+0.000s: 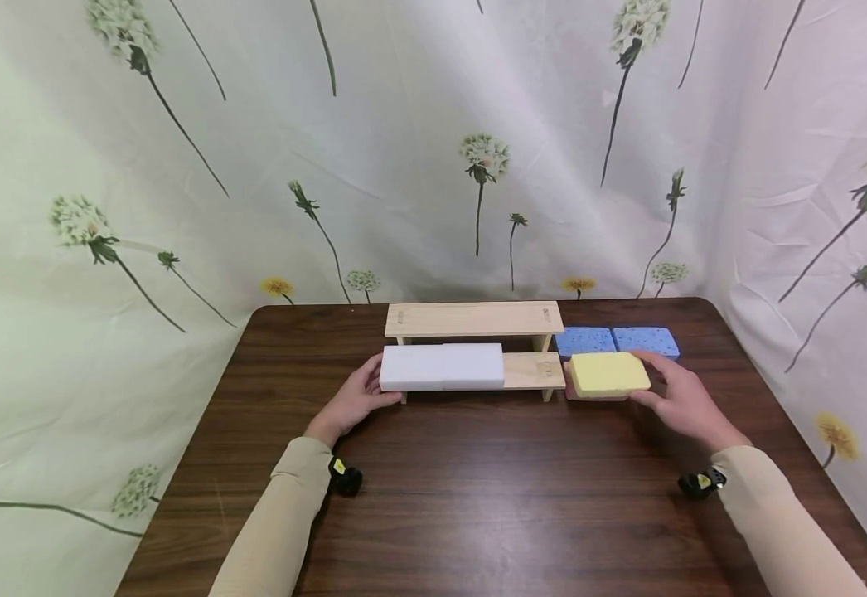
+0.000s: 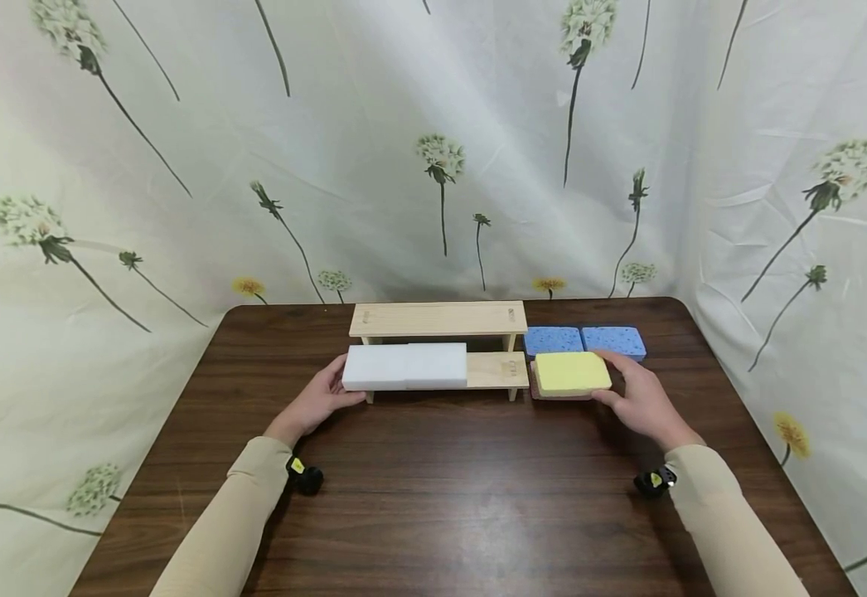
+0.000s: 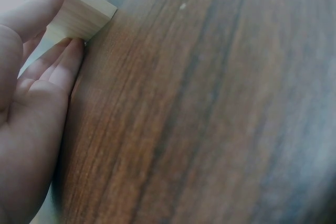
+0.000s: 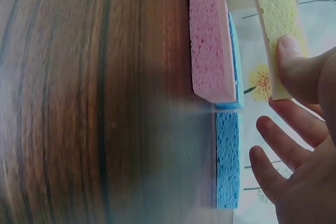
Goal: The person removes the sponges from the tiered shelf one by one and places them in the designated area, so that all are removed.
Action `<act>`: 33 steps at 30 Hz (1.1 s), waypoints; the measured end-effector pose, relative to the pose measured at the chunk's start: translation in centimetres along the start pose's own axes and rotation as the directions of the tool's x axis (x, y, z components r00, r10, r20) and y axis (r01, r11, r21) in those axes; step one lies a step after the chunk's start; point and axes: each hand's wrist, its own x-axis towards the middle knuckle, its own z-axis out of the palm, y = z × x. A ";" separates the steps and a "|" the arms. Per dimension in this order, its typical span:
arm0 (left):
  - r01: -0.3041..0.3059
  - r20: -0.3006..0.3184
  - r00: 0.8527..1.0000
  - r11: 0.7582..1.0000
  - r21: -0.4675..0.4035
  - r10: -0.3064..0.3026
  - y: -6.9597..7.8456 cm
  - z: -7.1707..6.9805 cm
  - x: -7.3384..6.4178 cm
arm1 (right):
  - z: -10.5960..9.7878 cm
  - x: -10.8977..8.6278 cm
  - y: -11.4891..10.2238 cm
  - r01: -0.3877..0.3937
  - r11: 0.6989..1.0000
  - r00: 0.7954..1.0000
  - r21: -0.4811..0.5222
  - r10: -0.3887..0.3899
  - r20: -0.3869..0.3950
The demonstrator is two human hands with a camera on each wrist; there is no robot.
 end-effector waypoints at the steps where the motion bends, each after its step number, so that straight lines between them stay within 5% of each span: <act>1: 0.001 -0.001 1.000 1.000 0.001 -0.001 0.0 0.0 0.0 | -0.1 -0.1 0.2 0.001 1.000 1.000 -0.002 -0.001 -0.004; 33: -0.014 -0.009 1.000 1.000 0.004 0.014 -0.2 0.1 -0.1 | -2.7 -2.5 4.9 -0.128 0.992 0.988 -0.009 0.126 -0.087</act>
